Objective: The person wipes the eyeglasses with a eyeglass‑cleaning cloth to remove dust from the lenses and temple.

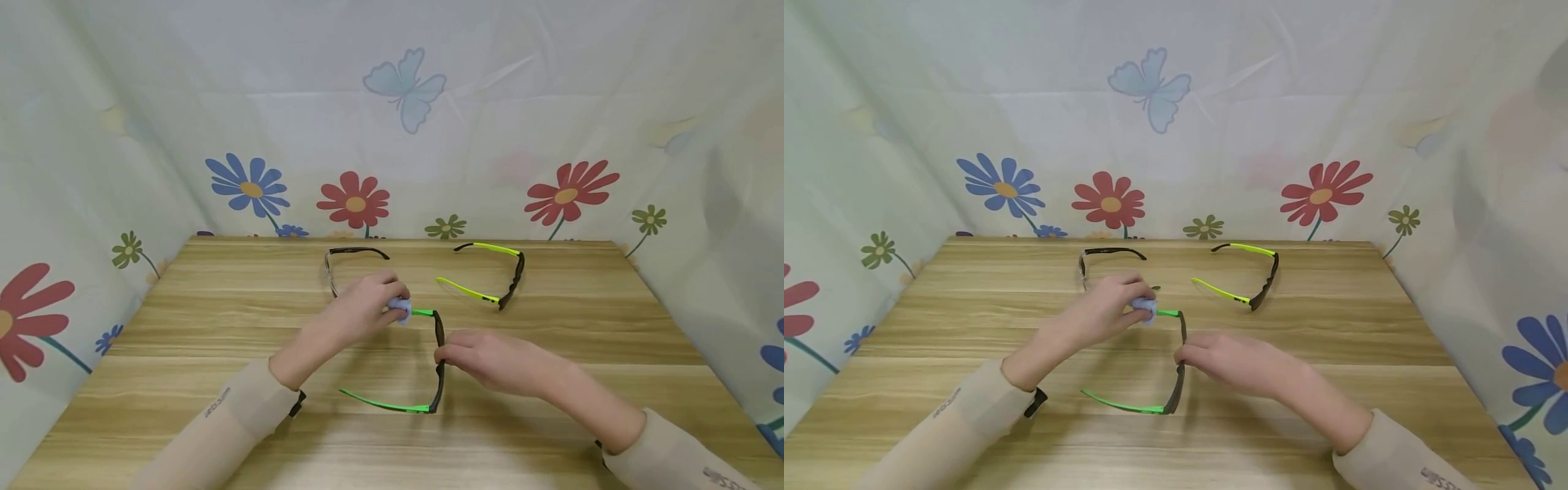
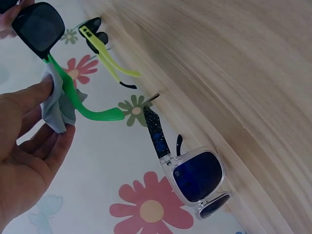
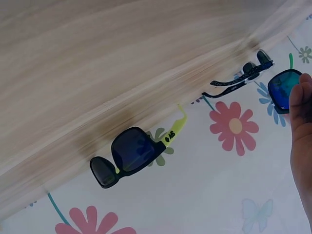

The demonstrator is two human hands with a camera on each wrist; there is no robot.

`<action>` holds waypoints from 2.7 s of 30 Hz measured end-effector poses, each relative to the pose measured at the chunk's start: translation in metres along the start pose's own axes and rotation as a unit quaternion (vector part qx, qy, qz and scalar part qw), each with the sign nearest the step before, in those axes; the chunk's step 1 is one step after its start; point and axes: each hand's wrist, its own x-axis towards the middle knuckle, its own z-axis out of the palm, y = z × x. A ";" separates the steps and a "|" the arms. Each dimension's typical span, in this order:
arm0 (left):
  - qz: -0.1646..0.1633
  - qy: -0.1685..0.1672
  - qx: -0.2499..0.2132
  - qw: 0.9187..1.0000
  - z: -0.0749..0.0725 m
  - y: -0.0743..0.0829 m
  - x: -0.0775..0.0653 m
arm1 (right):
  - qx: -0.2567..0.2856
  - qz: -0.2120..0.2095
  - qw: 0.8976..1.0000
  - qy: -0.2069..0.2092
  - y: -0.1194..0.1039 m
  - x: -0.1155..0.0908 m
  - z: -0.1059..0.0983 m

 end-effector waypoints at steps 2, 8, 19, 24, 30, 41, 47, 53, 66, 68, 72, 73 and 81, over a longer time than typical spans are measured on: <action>0.002 -0.004 -0.004 1.000 0.000 0.001 0.001 | -0.004 -0.003 1.000 -0.003 -0.001 0.001 0.001; 0.027 -0.010 -0.018 0.999 0.001 0.003 0.005 | -0.030 -0.018 0.999 -0.001 -0.003 0.006 0.001; 0.039 -0.035 -0.005 0.999 0.008 0.008 0.010 | -0.078 -0.033 0.996 -0.005 -0.004 0.011 0.004; 0.037 -0.037 -0.010 0.999 0.010 0.007 0.010 | -0.092 -0.025 0.995 -0.015 -0.006 0.011 0.002; 0.031 -0.049 -0.007 0.998 0.010 0.007 0.011 | -0.118 -0.020 0.992 -0.028 -0.007 0.012 0.000; 0.013 -0.062 -0.017 0.998 0.010 0.000 0.011 | -0.127 -0.022 0.991 -0.020 -0.004 0.008 -0.003; -0.009 -0.057 -0.017 0.998 0.006 -0.009 0.010 | -0.128 -0.015 0.992 -0.010 0.001 0.003 -0.007; -0.030 -0.046 -0.017 0.998 0.003 -0.019 0.006 | -0.123 -0.016 0.992 0.010 0.006 0.000 -0.007; -0.052 -0.016 -0.010 0.998 -0.006 -0.042 -0.008 | -0.141 0.006 0.990 0.014 0.010 -0.009 -0.012; -0.062 -0.016 -0.013 0.998 -0.006 -0.046 -0.010 | -0.134 0.013 0.991 0.017 0.012 -0.011 -0.012; -0.076 -0.014 -0.015 0.997 -0.007 -0.050 -0.011 | -0.118 0.020 0.992 0.023 0.015 -0.015 -0.011; -0.079 -0.013 -0.014 0.997 -0.007 -0.050 -0.010 | -0.113 0.021 0.993 0.026 0.015 -0.016 -0.011; -0.080 -0.010 -0.003 0.997 -0.009 -0.039 -0.001 | -0.099 0.004 0.995 0.024 0.016 -0.013 -0.002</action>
